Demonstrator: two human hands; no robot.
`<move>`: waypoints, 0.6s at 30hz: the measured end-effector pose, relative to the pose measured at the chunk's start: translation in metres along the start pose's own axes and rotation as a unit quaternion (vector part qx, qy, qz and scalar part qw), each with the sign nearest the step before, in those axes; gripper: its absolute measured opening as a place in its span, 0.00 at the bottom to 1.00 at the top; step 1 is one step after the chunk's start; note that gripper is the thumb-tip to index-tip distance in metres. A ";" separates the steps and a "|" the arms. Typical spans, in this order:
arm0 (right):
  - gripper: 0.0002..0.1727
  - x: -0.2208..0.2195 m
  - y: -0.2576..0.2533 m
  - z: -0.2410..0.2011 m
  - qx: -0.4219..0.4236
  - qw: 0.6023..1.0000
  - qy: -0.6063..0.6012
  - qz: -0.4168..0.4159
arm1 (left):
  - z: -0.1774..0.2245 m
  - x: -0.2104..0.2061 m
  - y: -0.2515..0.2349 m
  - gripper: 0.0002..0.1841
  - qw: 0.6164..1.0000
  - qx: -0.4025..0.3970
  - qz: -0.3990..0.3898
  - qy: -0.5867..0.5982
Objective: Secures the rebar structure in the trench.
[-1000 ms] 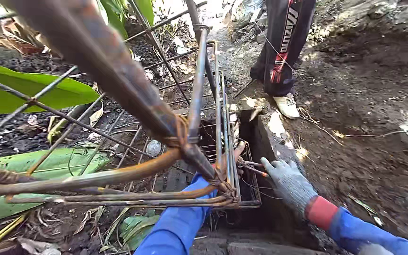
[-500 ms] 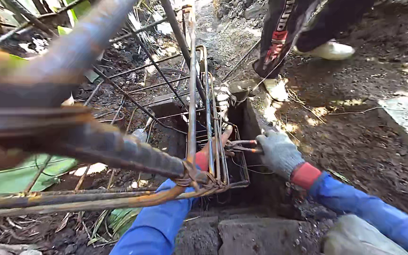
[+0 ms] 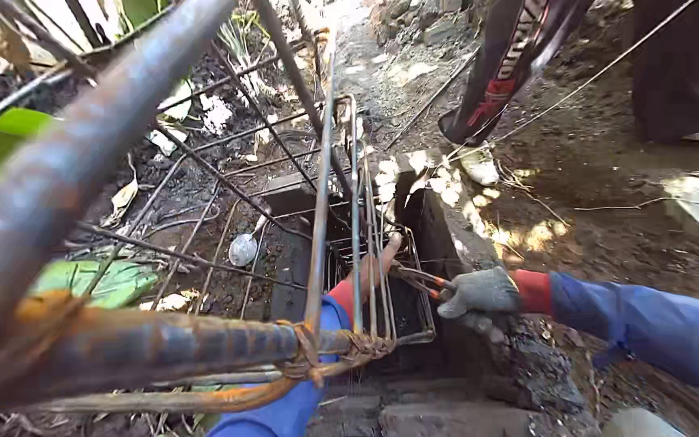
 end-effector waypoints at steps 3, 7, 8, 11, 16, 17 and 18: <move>0.29 0.026 0.023 -0.025 -0.004 0.991 0.123 0.058 | 0.007 0.000 -0.002 0.35 1.000 0.007 0.006 0.010; 0.33 0.072 0.026 -0.048 -0.042 0.938 0.289 0.185 | 0.004 -0.002 -0.001 0.33 0.999 0.027 0.016 0.029; 0.34 0.074 0.028 -0.052 -0.051 0.937 0.293 0.185 | 0.003 -0.002 -0.002 0.33 0.999 0.021 0.020 0.037; 0.32 0.050 0.036 -0.033 -0.020 0.985 0.153 0.079 | -0.006 -0.001 -0.006 0.34 0.999 0.012 0.005 0.043; 0.26 0.022 0.017 -0.006 0.041 0.997 0.018 -0.057 | -0.019 0.005 -0.013 0.37 0.999 -0.016 0.005 0.034; 0.25 0.024 0.013 -0.006 0.067 0.996 0.056 -0.014 | -0.024 0.005 -0.017 0.38 0.999 -0.017 0.002 0.036; 0.32 0.026 0.014 -0.007 0.091 0.989 0.105 0.042 | -0.023 0.002 -0.017 0.36 0.999 -0.016 0.010 0.040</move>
Point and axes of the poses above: each hand's wrist, its own y-axis away from the middle knuckle, its own x-axis out of the back of the hand, z = x × y, the point moved 4 cm from there along -y, towards the middle knuckle, and after that the axes turned 7 degrees about -x, right-handed, at the moved point
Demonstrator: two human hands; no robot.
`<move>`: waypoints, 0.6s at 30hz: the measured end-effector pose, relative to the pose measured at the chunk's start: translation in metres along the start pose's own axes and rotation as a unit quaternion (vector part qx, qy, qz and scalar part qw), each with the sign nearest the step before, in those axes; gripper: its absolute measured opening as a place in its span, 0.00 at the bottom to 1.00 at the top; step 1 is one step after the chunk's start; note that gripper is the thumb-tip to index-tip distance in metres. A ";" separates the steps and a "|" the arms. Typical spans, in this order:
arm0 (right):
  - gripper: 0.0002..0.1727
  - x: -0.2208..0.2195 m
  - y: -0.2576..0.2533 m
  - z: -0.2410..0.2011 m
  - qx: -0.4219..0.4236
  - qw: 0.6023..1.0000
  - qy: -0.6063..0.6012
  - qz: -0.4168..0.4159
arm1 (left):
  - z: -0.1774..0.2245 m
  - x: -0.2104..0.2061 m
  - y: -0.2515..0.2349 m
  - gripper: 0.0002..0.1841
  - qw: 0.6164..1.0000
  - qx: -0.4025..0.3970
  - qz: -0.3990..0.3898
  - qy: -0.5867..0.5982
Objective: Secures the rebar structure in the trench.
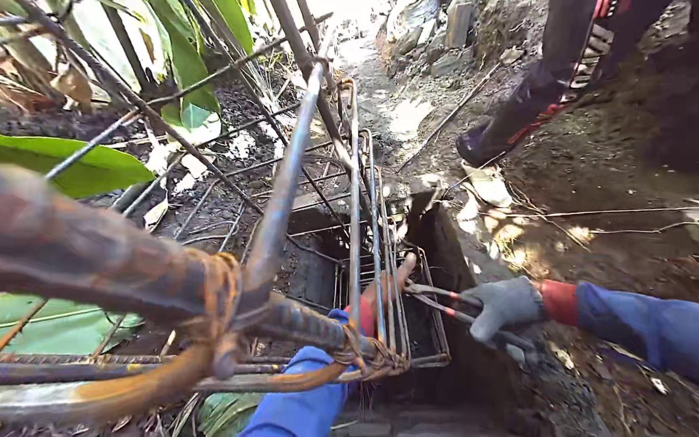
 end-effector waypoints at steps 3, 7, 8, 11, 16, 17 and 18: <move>0.47 0.003 0.018 -0.015 0.001 0.957 0.213 0.198 | 0.008 0.000 0.009 0.34 1.000 -0.002 0.002 0.012; 0.20 -0.002 0.038 -0.033 0.079 0.787 0.374 0.484 | 0.021 -0.001 0.018 0.32 1.000 0.007 0.005 0.021; 0.19 0.004 0.037 -0.032 0.093 0.756 0.381 0.524 | 0.019 -0.003 0.013 0.32 0.999 -0.001 0.001 0.033; 0.22 0.022 0.030 -0.034 0.055 0.780 0.399 0.479 | 0.007 -0.001 0.004 0.33 0.996 -0.030 -0.032 0.073; 0.21 0.036 0.019 -0.037 0.006 0.834 0.377 0.403 | 0.016 -0.002 0.010 0.31 0.999 0.002 0.010 0.034; 0.23 0.037 0.018 -0.036 -0.009 0.835 0.378 0.399 | 0.009 -0.001 0.006 0.32 1.000 0.000 0.013 0.026; 0.24 0.037 0.017 -0.034 -0.022 0.838 0.379 0.391 | -0.002 0.000 -0.002 0.35 1.000 -0.007 0.015 0.014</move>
Point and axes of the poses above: each hand's wrist, its own y-axis away from the middle knuckle, its own x-axis out of the back of the hand, z = x × y, the point moved 4 cm from there along -y, towards the middle knuckle, and after that the axes turned 7 degrees about -x, right-handed, at the moved point
